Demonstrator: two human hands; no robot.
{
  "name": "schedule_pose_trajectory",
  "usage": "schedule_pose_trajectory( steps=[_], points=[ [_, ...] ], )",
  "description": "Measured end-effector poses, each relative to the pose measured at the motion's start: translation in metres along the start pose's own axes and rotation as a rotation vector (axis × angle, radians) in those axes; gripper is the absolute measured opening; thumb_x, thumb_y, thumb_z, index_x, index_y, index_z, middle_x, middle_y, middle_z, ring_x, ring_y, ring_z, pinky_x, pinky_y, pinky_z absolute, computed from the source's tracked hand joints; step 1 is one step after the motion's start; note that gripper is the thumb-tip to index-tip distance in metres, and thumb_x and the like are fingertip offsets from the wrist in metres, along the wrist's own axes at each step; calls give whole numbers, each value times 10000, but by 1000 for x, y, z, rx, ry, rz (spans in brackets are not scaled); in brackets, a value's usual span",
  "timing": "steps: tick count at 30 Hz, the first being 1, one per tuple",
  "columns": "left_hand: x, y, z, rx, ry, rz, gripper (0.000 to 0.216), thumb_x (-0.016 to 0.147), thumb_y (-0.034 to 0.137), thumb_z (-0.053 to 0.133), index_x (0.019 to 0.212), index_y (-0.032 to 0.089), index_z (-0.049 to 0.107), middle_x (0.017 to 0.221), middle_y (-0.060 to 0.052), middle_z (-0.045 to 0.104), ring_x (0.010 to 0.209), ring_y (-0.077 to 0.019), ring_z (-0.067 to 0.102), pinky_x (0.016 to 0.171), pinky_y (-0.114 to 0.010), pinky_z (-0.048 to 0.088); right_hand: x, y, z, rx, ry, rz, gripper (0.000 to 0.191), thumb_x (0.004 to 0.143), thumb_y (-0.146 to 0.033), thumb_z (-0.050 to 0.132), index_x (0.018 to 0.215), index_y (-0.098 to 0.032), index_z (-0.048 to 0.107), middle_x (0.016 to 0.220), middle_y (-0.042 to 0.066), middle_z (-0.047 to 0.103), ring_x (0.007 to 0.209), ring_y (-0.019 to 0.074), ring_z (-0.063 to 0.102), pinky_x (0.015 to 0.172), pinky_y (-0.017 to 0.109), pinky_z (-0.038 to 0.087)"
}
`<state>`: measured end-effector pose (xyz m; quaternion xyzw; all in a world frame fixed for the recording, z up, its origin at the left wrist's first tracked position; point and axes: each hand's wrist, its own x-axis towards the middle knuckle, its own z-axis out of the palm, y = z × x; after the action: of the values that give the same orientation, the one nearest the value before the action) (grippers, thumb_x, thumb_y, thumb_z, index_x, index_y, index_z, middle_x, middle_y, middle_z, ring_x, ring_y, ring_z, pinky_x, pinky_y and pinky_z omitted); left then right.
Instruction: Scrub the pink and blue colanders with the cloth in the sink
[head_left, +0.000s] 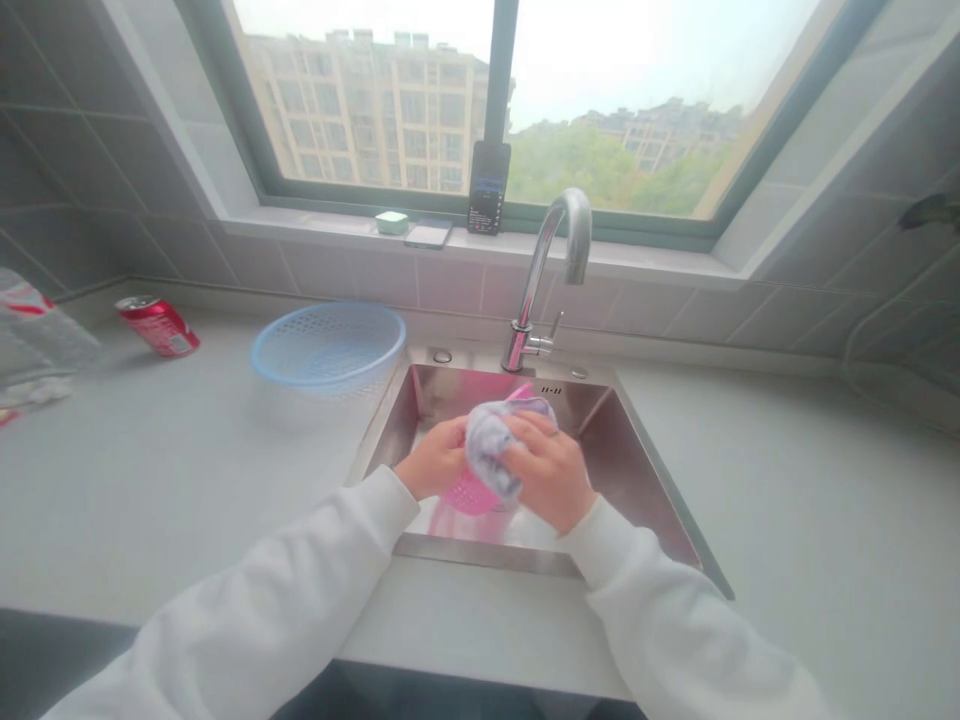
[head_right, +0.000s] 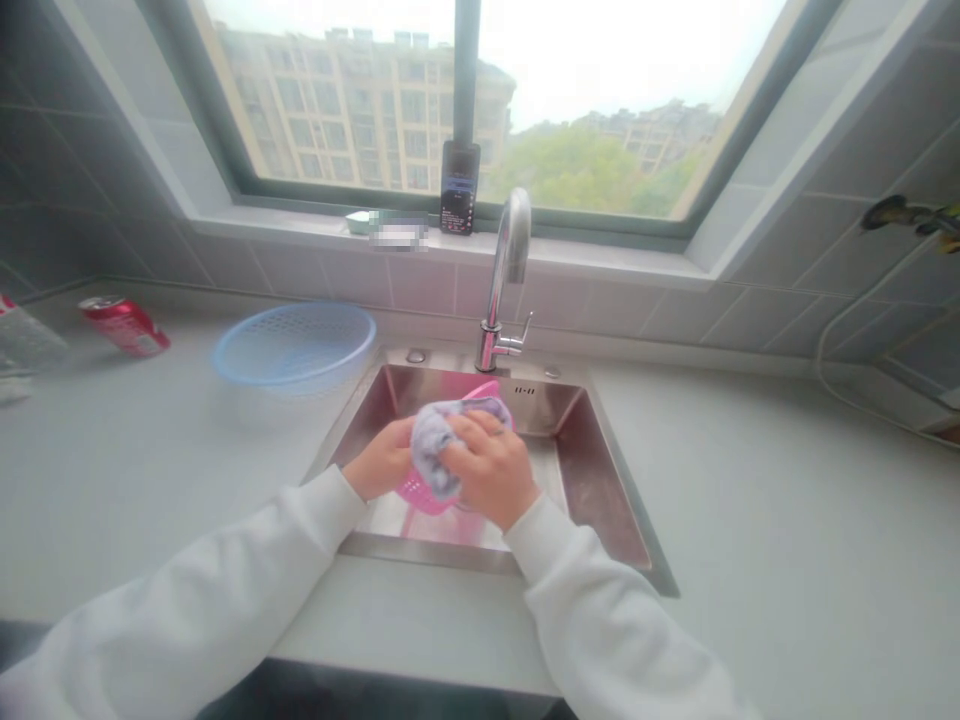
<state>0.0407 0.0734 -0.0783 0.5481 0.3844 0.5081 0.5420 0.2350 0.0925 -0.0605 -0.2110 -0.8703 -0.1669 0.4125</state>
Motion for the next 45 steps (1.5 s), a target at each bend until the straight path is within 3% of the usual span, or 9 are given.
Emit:
schedule_pose_trajectory(
  steps=[3,5,12,19,25,27,34,42,45],
  points=[
    [-3,3,0,86,-85,-9,359,799,327,760,1122,168,775,1043,-93,785,912,-285,702,808,-373,542,-10,51,-8,27,-32,409,228,852,-136,593,983,-247,743,1073,75,781,962,236,728,825,348,578],
    [-4,3,4,108,-112,-12,385,830,330,719,1181,178,759,1060,-97,784,892,-279,706,774,-366,545,-13,65,-16,85,-15,486,198,816,-136,584,903,-226,737,991,77,778,893,243,734,800,364,579],
    [-2,-1,14,188,-108,147,257,833,329,703,991,153,802,1020,-111,787,978,-329,692,909,-432,543,-2,1,-15,169,-93,20,187,845,-129,629,851,-286,730,901,5,776,851,187,706,857,320,552],
    [-10,9,9,163,-231,3,438,897,340,644,1293,166,715,1121,-98,767,945,-271,705,772,-334,541,-24,80,-15,144,-30,608,161,810,-200,558,829,-223,716,847,44,760,765,221,709,707,339,550],
    [-3,4,10,237,-195,132,298,880,309,645,1063,107,766,1085,-120,782,988,-280,700,872,-364,540,-1,7,-21,161,1,42,125,826,-147,649,791,-257,696,820,6,741,727,162,671,745,292,521],
    [-4,4,9,250,-195,148,281,879,318,649,1016,104,769,1036,-113,786,962,-276,699,864,-360,540,2,-1,-18,174,-23,10,139,835,-143,639,776,-259,687,821,5,742,748,165,680,759,293,523],
    [-13,19,7,180,-261,42,461,910,308,618,1335,142,687,1207,-113,751,1002,-251,696,843,-341,543,-28,94,-18,226,22,726,108,786,-242,584,767,-217,688,751,32,725,680,211,668,639,335,519],
    [-7,6,11,218,-166,129,293,883,318,663,1060,116,780,1011,-96,788,926,-250,702,839,-347,553,7,0,-26,211,-9,46,113,822,-145,652,785,-249,678,818,7,743,729,163,680,710,283,508],
    [-8,7,10,213,-194,96,343,891,347,670,1123,117,773,1018,-100,786,907,-246,706,803,-335,561,2,13,-21,248,-2,194,65,827,-200,643,826,-244,691,879,32,750,762,184,688,722,298,526]
  ],
)
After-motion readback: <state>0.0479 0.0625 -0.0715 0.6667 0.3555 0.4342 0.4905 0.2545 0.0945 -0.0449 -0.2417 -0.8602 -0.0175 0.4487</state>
